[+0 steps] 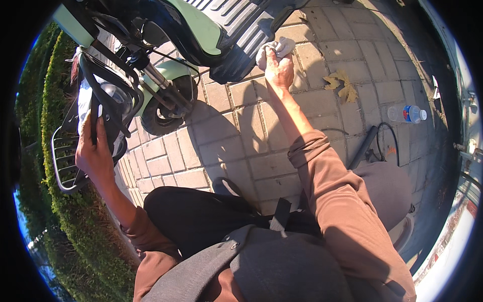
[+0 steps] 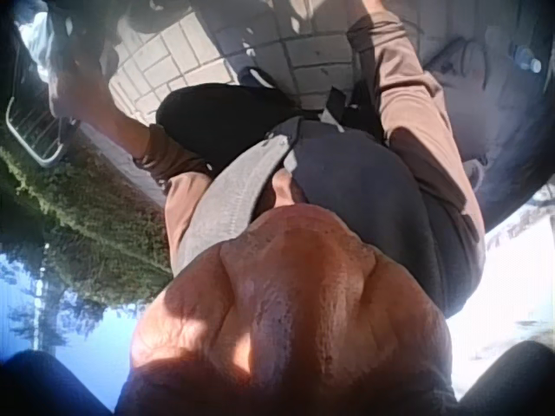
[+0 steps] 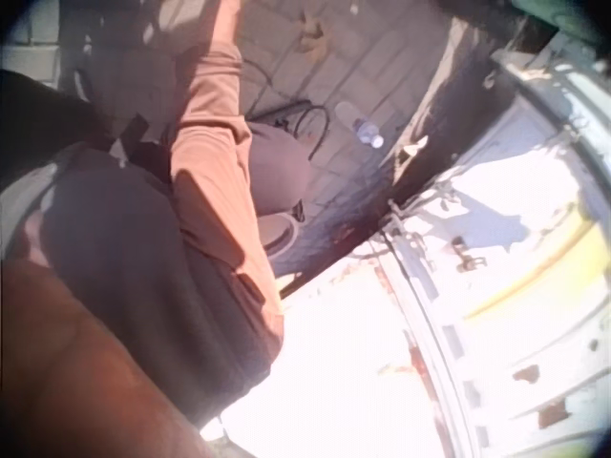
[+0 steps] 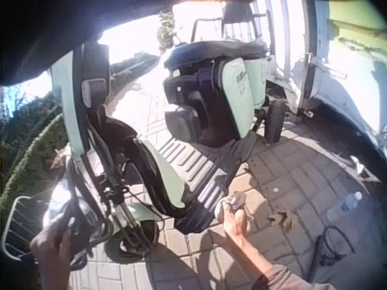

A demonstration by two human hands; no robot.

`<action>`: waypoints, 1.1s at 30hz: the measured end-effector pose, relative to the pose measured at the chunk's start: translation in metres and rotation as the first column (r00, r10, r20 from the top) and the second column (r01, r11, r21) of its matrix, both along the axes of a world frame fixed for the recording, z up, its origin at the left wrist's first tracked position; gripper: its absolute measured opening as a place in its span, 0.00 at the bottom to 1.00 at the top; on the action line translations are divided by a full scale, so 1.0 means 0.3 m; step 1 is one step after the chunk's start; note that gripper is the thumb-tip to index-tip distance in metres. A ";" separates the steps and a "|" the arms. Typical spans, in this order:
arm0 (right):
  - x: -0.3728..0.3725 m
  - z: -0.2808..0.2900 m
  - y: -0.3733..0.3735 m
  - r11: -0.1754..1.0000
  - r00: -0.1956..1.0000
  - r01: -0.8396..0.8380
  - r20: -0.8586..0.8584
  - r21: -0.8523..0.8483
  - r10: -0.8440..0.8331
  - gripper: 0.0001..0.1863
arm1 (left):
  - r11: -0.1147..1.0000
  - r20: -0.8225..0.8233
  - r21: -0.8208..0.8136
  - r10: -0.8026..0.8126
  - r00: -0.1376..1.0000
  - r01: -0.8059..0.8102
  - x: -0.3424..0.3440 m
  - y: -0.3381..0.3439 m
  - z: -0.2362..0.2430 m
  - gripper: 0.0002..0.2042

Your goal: The person wipes the body panels, seat, and handlebars of a light green electric scooter using a white cloth. They move around the scooter to reach different sides and continue wiping until the end of the clip.

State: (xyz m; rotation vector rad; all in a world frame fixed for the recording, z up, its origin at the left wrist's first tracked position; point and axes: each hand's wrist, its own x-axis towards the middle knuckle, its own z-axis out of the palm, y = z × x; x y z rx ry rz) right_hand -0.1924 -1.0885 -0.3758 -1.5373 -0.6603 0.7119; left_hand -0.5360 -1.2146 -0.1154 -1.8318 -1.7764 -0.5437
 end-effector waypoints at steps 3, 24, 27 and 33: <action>0.093 0.068 0.087 0.997 0.841 -0.012 0.540 0.071 -0.028 0.23 | 1.000 0.008 0.017 -0.026 1.000 0.025 0.006 -0.001 0.003 0.14; 0.187 0.266 0.220 0.869 -0.138 -0.429 0.969 -0.245 0.204 0.15 | 1.000 0.011 -0.015 0.020 1.000 -0.020 0.003 -0.005 0.008 0.15; 0.105 0.245 0.154 0.759 -0.210 -0.605 0.968 -0.242 0.141 0.16 | 1.000 -0.007 -0.008 0.021 1.000 -0.021 -0.001 -0.006 0.005 0.15; -0.053 0.165 0.021 0.502 -0.051 -0.862 0.997 -0.073 0.059 0.10 | 0.998 0.030 -0.019 0.056 0.998 -0.055 0.005 0.001 0.004 0.14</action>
